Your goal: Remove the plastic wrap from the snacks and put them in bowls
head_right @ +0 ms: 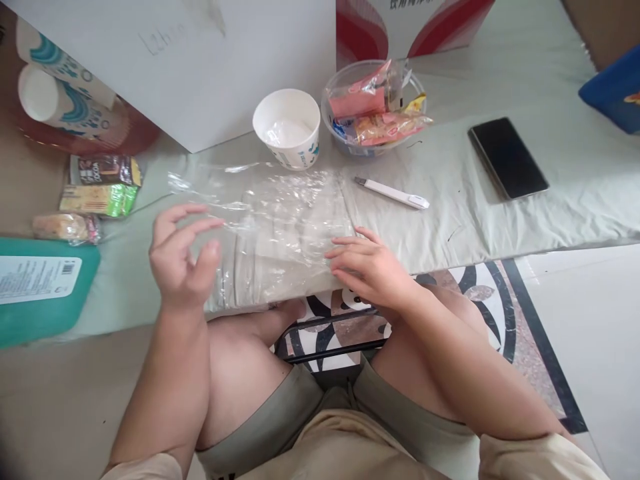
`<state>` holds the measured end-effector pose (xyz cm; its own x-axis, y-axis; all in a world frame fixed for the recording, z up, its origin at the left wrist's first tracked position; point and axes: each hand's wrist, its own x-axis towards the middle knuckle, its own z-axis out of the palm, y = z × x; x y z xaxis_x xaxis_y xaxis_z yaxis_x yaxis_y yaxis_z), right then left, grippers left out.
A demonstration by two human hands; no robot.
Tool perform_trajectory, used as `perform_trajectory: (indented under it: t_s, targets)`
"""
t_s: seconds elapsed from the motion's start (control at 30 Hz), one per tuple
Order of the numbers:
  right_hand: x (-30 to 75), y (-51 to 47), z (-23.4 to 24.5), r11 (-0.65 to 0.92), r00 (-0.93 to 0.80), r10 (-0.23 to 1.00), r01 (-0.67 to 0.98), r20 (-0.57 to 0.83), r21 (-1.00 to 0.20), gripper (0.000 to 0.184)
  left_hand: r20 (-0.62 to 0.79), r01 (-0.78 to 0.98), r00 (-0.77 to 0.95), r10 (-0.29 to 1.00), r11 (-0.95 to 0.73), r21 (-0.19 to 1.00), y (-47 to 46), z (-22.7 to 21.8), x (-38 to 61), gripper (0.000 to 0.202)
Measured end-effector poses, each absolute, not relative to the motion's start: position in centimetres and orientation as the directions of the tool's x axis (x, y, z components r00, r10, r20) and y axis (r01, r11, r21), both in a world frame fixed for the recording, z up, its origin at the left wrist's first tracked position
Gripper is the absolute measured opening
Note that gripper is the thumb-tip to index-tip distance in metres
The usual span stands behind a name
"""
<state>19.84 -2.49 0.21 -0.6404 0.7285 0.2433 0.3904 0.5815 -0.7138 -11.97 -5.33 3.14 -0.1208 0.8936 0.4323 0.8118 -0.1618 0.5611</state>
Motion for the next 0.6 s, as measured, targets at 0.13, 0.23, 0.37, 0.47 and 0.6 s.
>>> perform_trajectory:
  t_s: [0.13,0.23,0.37,0.47,0.6]
  targets:
    - [19.7,-2.3,0.6,0.408,-0.365,0.886,0.319,0.287,-0.855,0.013,0.137,0.838,0.159,0.978,-0.207,0.505,-7.1,4.3,-11.1,0.048]
    - [19.8,-2.0,0.7,0.284,-0.191,0.952,0.252,0.24,-0.925,0.021,-0.062,0.817,0.349,0.935,-0.271,0.508,-7.1,4.0,-10.6,0.081]
    - [20.2,-0.7,0.1,0.229,-0.025,0.973,0.136,0.228,-0.964,0.029,-0.019,0.743,0.345,0.938,-0.261,0.616,-6.1,3.0,-10.3,0.021]
    - [20.7,0.0,-0.6,0.215,0.045,0.974,0.105,0.22,-0.971,0.039,0.047,0.528,0.106,0.993,-0.096,0.844,-5.1,2.3,-10.2,0.022]
    - [21.1,-0.5,-1.0,0.177,-0.074,0.983,0.153,0.167,-0.972,0.058,-0.063,0.209,-0.182,0.981,0.101,0.973,-3.8,1.9,-10.0,0.019]
